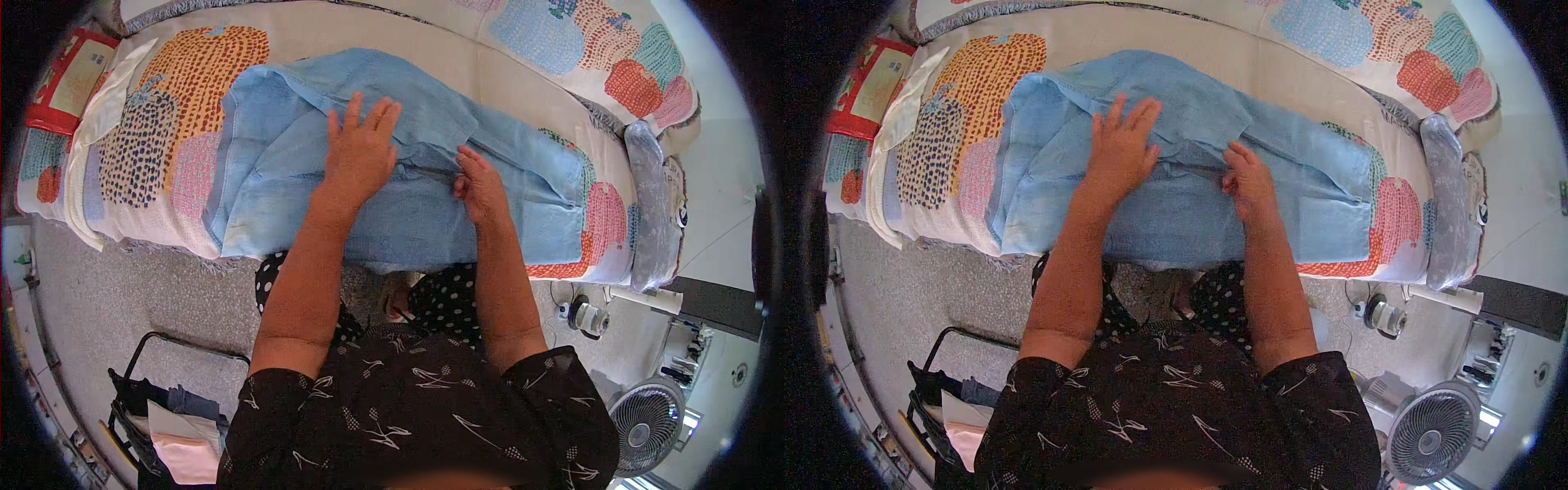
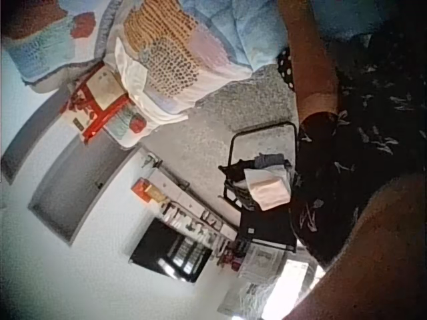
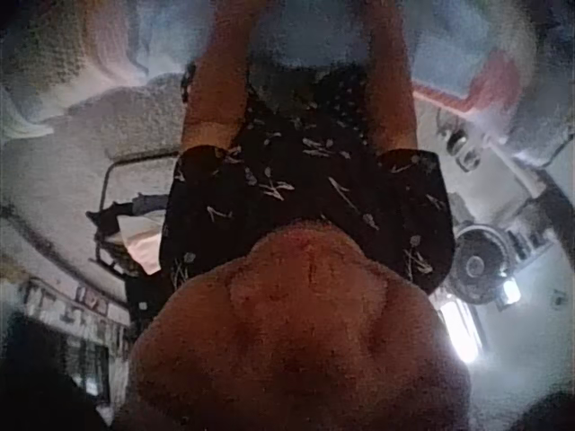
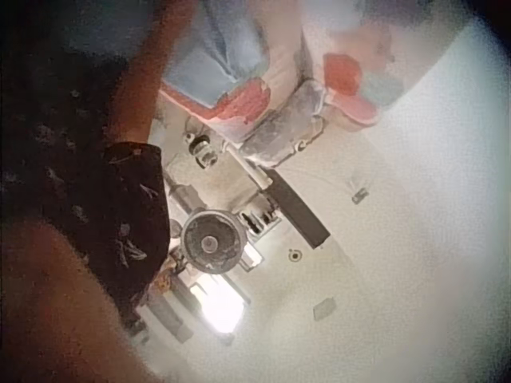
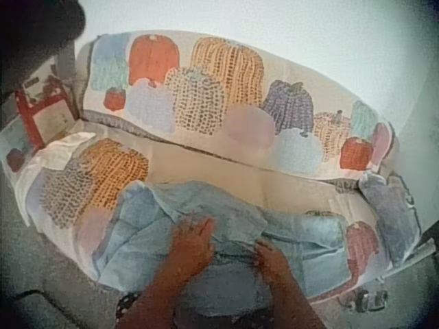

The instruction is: Folding a blue shirt on a bed

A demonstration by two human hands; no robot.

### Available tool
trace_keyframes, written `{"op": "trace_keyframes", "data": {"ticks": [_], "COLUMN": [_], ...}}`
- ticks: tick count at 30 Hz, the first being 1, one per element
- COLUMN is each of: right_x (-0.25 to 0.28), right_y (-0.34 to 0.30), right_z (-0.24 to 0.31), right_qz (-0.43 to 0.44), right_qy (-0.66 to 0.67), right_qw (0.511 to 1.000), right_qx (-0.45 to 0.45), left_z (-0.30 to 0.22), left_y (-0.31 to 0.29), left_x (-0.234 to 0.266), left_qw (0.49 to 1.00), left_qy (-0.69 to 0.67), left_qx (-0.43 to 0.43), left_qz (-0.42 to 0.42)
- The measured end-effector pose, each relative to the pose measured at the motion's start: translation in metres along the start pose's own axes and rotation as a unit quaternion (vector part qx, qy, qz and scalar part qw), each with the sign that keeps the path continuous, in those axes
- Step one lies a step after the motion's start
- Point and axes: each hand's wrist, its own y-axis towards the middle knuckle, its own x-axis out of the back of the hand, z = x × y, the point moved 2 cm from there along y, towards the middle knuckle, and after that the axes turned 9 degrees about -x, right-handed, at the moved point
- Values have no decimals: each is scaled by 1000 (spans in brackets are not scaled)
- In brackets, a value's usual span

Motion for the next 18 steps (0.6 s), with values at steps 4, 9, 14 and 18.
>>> {"op": "trace_keyframes", "data": {"ticks": [4, 9, 14, 18], "right_x": [-5, -8, -11, -7], "right_y": [-13, -11, -8, -4], "right_z": [1, -3, 2, 2], "right_qz": [7, 25, 15, -43], "right_qy": [-63, -125, -75, -87], "right_qw": [998, 991, 993, 989], "right_qx": [26, 46, 89, 109], "left_z": [-7, -17, -16, -14], "left_y": [-2, -2, 1, 1], "left_x": [-18, -25, -16, -12], "left_qw": [999, 996, 991, 1000], "left_qy": [17, 0, 31, -10], "left_qx": [3, -10, 1, -3], "left_qz": [28, 91, 131, 22]}}
